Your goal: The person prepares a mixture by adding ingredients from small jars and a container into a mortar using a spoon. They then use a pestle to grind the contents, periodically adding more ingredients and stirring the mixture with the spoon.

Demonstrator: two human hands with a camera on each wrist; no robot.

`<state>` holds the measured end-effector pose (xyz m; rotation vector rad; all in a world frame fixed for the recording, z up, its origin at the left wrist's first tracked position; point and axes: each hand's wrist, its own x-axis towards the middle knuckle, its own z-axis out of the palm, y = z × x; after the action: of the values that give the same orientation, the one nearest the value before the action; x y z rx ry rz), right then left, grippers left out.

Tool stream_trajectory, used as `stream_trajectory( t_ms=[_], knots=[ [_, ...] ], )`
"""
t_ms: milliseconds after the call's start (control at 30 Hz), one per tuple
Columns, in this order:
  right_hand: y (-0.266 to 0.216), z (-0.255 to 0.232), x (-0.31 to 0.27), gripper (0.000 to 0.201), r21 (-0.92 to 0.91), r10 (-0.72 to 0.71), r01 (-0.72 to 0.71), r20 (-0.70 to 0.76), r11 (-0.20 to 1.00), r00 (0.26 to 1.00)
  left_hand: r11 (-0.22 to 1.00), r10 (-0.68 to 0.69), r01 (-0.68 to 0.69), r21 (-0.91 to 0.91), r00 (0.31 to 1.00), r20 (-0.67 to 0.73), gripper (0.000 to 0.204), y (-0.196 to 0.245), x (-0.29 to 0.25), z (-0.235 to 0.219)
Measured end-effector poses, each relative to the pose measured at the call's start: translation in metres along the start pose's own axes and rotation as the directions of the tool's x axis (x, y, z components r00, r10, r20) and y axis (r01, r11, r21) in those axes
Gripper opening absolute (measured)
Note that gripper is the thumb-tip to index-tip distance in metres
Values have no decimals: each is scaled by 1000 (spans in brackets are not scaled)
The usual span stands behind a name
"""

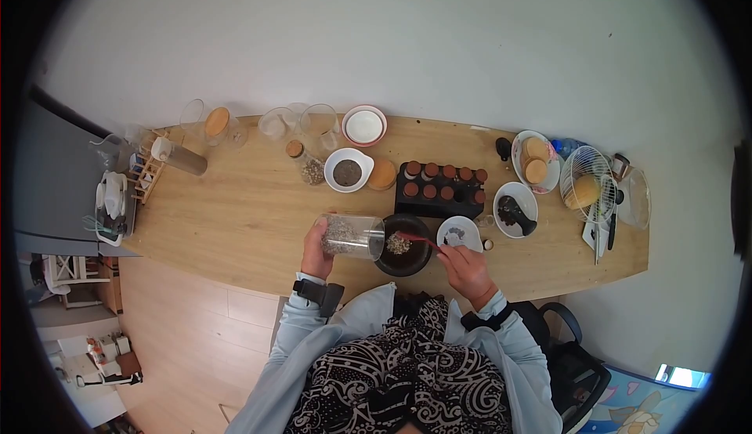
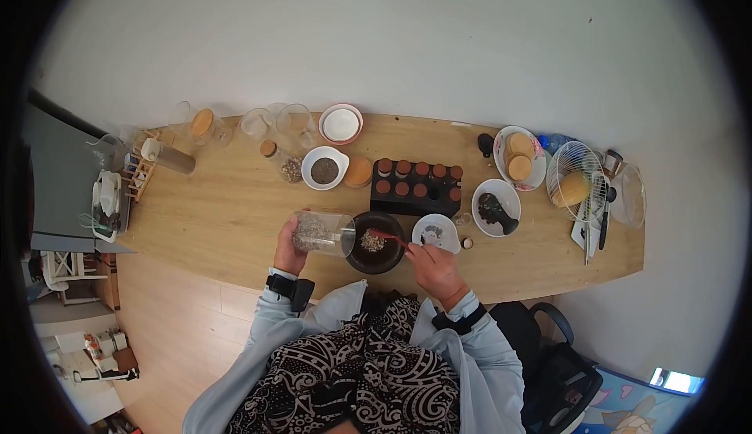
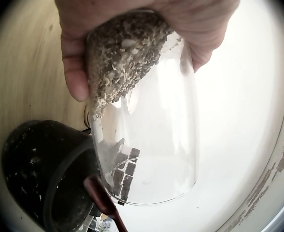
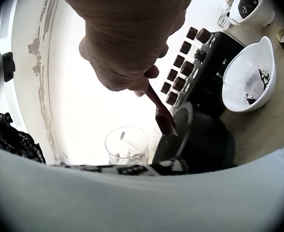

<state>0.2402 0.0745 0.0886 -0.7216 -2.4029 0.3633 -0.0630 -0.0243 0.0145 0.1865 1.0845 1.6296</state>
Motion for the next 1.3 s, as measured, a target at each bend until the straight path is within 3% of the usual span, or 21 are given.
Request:
stream_trajectory(
  t_ms=[167,233,367,433,567,633,667,733,867,933,967,1033,1133,1300],
  knots=[
    [-11,-10,12,14,214,166,-149,-65,965,984,1000,-5,5,-2,1000,16,46,-1,2,1],
    [-20,-7,19,12,376,307,-305,58,875,950,999,-22,24,-35,998,56,46,-1,2,4],
    [-26,16,37,17,452,327,-358,147,817,933,996,-66,71,-61,995,81,46,-1,-1,17],
    [-31,26,47,21,577,331,-414,249,705,910,990,-110,118,-77,988,108,47,0,-3,23],
    [-42,26,60,25,615,370,-477,302,629,878,981,-131,145,-131,985,114,49,-3,-2,24],
    [-43,23,63,25,683,389,-535,376,497,841,959,-148,177,-220,979,139,51,-3,-3,25],
    [-42,25,62,25,682,388,-536,378,498,841,959,-147,176,-223,979,139,51,-4,-2,23],
    [-40,27,61,26,631,266,-420,328,653,906,940,-200,227,-256,971,128,54,-5,-2,19],
    [-42,23,62,27,587,209,-342,285,734,935,958,-167,190,-214,978,124,57,-7,-2,19],
    [-42,19,62,32,467,-33,-28,122,884,992,950,-203,225,-218,972,120,58,-8,0,15],
    [-41,15,62,32,465,-30,-30,121,885,992,949,-205,228,-218,971,122,58,-8,0,14],
    [-38,9,61,39,254,-320,285,108,924,941,945,-202,226,-235,972,125,57,-8,1,14],
    [-38,12,56,44,281,-309,295,6,913,951,943,-213,236,-233,970,120,57,-5,0,16],
    [-36,-4,48,42,230,-310,295,33,928,950,929,-216,241,-281,969,116,50,-6,0,17]
  ],
)
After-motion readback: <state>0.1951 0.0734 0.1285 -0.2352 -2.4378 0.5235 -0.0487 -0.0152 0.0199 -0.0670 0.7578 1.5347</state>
